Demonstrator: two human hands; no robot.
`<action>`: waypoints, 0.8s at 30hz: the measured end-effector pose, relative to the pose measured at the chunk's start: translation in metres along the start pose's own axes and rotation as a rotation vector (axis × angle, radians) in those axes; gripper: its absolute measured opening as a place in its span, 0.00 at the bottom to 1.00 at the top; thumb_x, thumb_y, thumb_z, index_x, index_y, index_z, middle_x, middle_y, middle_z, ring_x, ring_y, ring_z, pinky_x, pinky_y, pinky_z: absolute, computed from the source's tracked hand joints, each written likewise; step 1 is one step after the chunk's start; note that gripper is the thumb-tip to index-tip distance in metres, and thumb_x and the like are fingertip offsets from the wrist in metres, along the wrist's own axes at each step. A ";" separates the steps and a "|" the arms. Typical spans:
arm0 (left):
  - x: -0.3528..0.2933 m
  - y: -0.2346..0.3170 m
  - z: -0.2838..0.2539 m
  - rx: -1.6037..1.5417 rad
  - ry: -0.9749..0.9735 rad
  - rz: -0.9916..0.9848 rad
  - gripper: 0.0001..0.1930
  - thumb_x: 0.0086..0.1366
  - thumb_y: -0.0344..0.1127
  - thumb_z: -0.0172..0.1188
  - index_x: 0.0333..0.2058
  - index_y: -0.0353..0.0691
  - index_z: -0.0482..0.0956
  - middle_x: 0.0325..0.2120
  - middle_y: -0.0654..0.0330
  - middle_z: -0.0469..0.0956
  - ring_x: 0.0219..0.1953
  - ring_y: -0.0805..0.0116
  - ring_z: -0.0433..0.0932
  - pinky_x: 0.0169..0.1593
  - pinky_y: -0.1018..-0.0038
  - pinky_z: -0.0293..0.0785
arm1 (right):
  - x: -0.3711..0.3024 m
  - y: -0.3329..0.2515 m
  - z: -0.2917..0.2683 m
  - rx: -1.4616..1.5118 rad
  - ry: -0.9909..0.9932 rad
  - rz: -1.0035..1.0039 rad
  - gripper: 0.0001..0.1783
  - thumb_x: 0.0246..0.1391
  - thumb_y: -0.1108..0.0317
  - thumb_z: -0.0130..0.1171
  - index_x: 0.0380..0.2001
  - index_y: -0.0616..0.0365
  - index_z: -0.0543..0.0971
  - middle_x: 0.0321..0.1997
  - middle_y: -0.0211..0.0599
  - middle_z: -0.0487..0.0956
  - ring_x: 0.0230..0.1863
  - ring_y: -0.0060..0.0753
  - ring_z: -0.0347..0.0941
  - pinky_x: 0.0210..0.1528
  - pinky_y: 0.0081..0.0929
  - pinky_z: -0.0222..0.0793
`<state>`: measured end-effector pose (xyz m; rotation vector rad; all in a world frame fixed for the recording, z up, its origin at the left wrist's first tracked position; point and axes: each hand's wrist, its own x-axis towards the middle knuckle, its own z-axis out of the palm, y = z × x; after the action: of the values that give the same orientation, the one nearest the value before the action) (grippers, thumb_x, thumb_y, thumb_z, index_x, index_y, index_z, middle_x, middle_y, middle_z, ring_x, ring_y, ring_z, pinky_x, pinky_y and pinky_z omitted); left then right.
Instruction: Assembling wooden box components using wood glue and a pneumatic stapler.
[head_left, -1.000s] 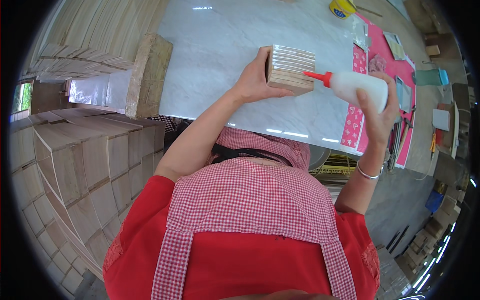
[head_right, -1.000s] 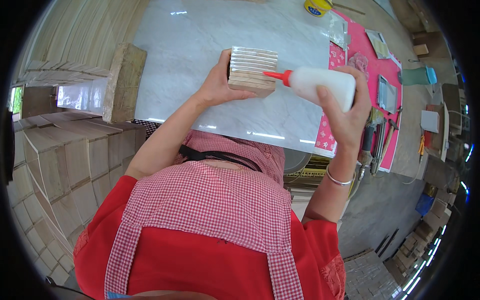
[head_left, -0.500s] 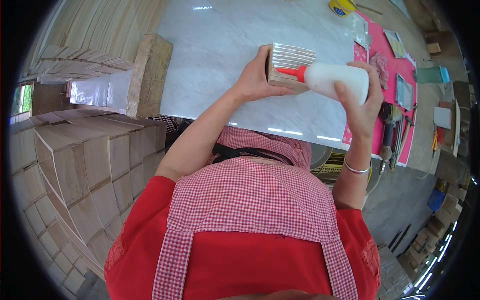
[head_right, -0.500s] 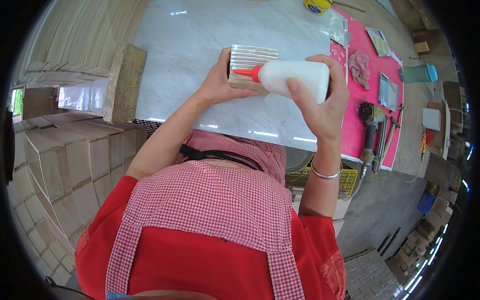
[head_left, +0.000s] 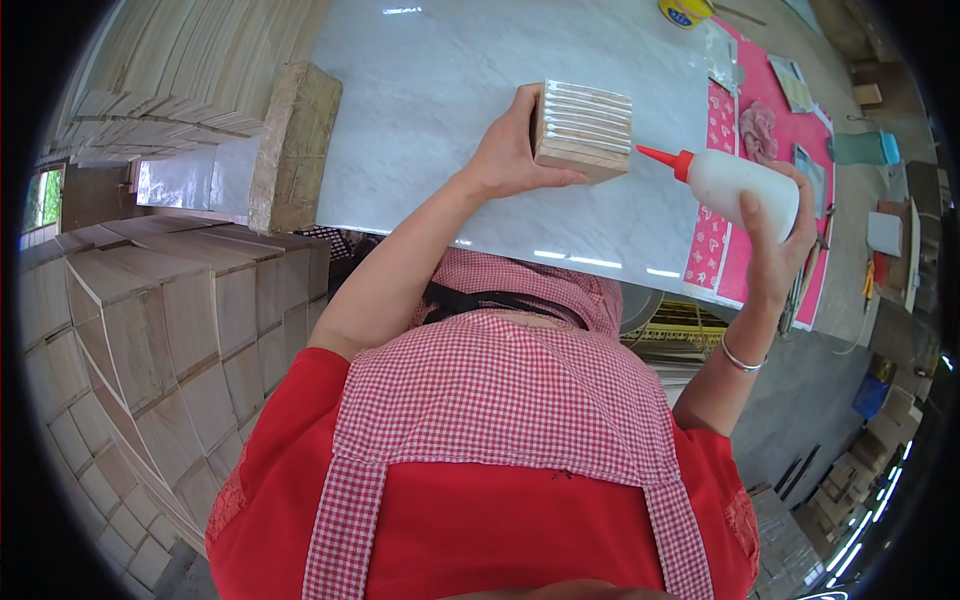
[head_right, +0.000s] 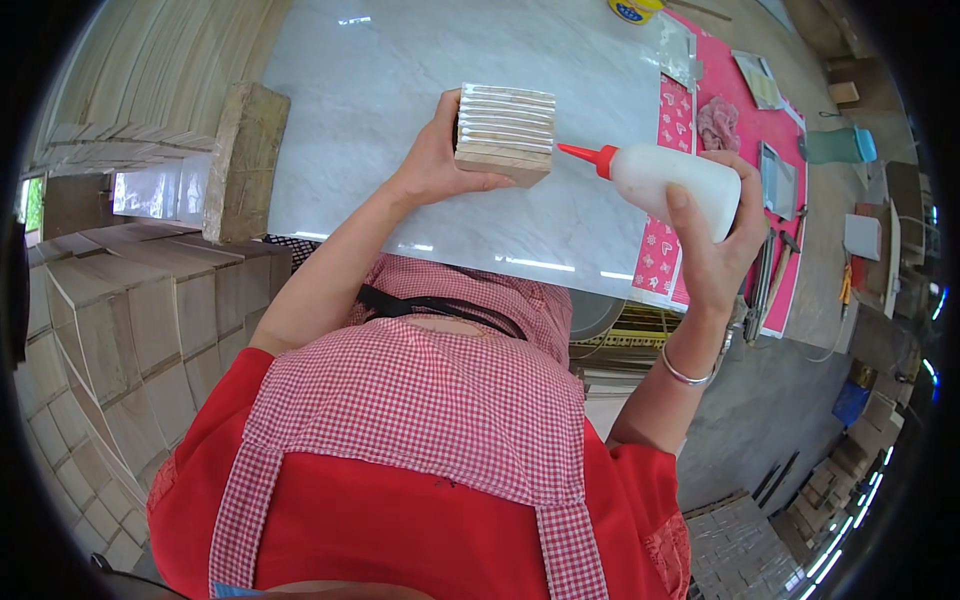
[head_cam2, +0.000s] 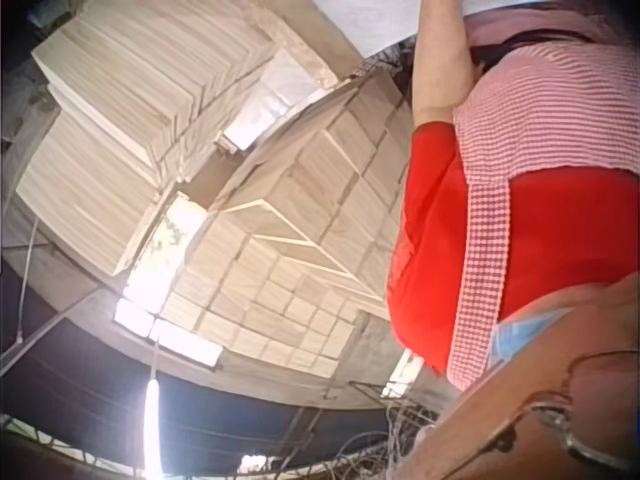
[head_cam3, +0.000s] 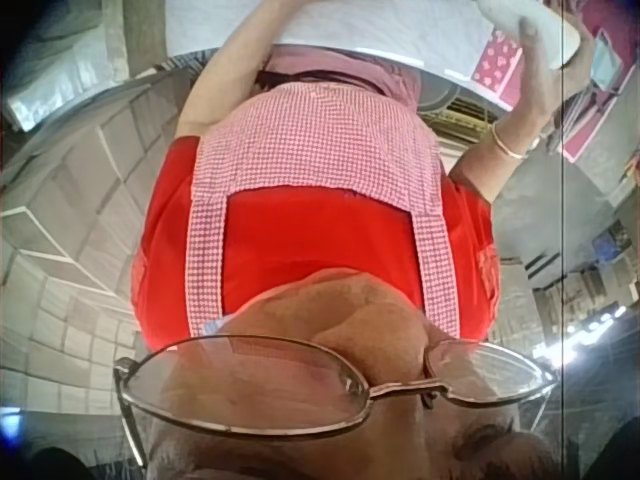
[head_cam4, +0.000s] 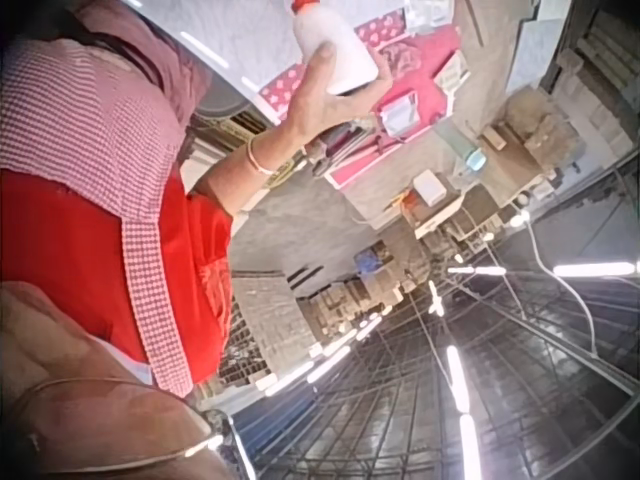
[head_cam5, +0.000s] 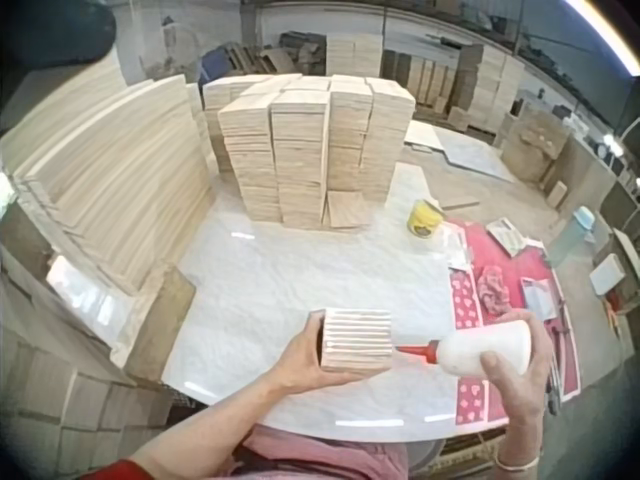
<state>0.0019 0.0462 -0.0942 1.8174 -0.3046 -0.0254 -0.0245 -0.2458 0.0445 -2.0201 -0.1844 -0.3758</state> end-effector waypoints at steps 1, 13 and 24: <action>0.000 0.000 0.000 0.001 0.001 0.002 0.55 0.39 0.47 0.82 0.61 0.39 0.55 0.54 0.48 0.73 0.57 0.54 0.74 0.61 0.66 0.70 | -0.001 -0.001 0.003 -0.008 -0.016 -0.013 0.25 0.47 0.65 0.73 0.46 0.59 0.74 0.39 0.31 0.76 0.39 0.22 0.73 0.42 0.22 0.70; 0.000 0.006 -0.001 -0.023 -0.002 -0.010 0.54 0.39 0.43 0.82 0.60 0.39 0.55 0.54 0.49 0.73 0.57 0.56 0.74 0.61 0.66 0.70 | 0.001 -0.012 0.052 0.064 -0.205 -0.015 0.24 0.50 0.62 0.70 0.47 0.59 0.74 0.42 0.33 0.76 0.44 0.25 0.73 0.48 0.24 0.69; -0.001 0.002 -0.001 0.021 0.005 0.015 0.55 0.39 0.46 0.82 0.61 0.39 0.55 0.54 0.48 0.73 0.57 0.53 0.74 0.61 0.66 0.69 | -0.003 -0.005 -0.004 -0.034 -0.054 0.024 0.24 0.47 0.65 0.72 0.45 0.60 0.74 0.40 0.33 0.77 0.40 0.22 0.73 0.42 0.22 0.70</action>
<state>0.0010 0.0466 -0.0918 1.8359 -0.3159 -0.0065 -0.0293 -0.2470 0.0499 -2.0653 -0.1886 -0.3118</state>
